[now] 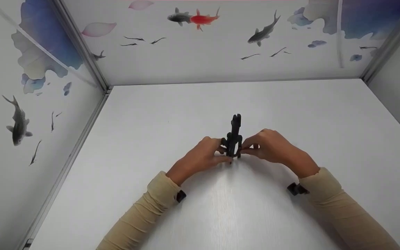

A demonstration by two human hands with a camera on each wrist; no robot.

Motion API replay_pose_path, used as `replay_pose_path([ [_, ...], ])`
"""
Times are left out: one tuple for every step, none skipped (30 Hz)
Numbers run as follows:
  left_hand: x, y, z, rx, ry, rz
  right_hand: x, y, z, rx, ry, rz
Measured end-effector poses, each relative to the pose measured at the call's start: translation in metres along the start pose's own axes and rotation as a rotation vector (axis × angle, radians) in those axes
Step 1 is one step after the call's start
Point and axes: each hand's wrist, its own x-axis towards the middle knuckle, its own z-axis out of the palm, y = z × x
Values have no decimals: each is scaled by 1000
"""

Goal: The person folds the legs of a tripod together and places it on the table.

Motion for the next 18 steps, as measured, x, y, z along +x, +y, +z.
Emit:
replay_pose_path([
  [0,0,0,-6,-6,5,0,0,0,-5,5,-6],
  [0,-1,0,-9,-10,10,0,0,1,-12,12,-11],
  [0,0,-1,-15,-16,15,-1,1,1,-21,18,-16],
  [0,0,-1,-15,-21,20,-1,1,2,-27,22,-22],
  [0,0,-1,-11,-25,25,-1,1,2,-33,24,-27],
  [0,0,-2,-6,-31,31,-1,1,2,-36,24,-31],
  [0,0,-2,0,-36,36,-1,1,2,-40,23,-35],
  [0,0,-2,2,-43,39,-1,1,2,-44,23,-37],
  [0,0,-3,4,-49,41,-1,0,2,-48,21,-39],
  [0,0,-3,5,-55,41,-1,0,3,-52,18,-40],
  [0,-1,-3,8,-60,43,-1,0,3,-55,16,-40],
  [0,-1,-3,8,-66,42,-1,0,3,-60,16,-39],
  [0,-1,-3,10,-70,40,-1,-1,3,-64,16,-38],
  [1,-1,-3,10,-73,37,-1,-1,3,-69,17,-37],
  [0,-1,-3,11,-75,34,-1,-1,3,-72,17,-37],
  [1,-1,-3,12,-76,32,-1,-1,3,-77,17,-40],
  [0,-1,-3,16,-76,29,-1,-1,3,-80,18,-40],
  [0,0,-3,18,-76,28,-1,-1,3,-82,18,-41],
])
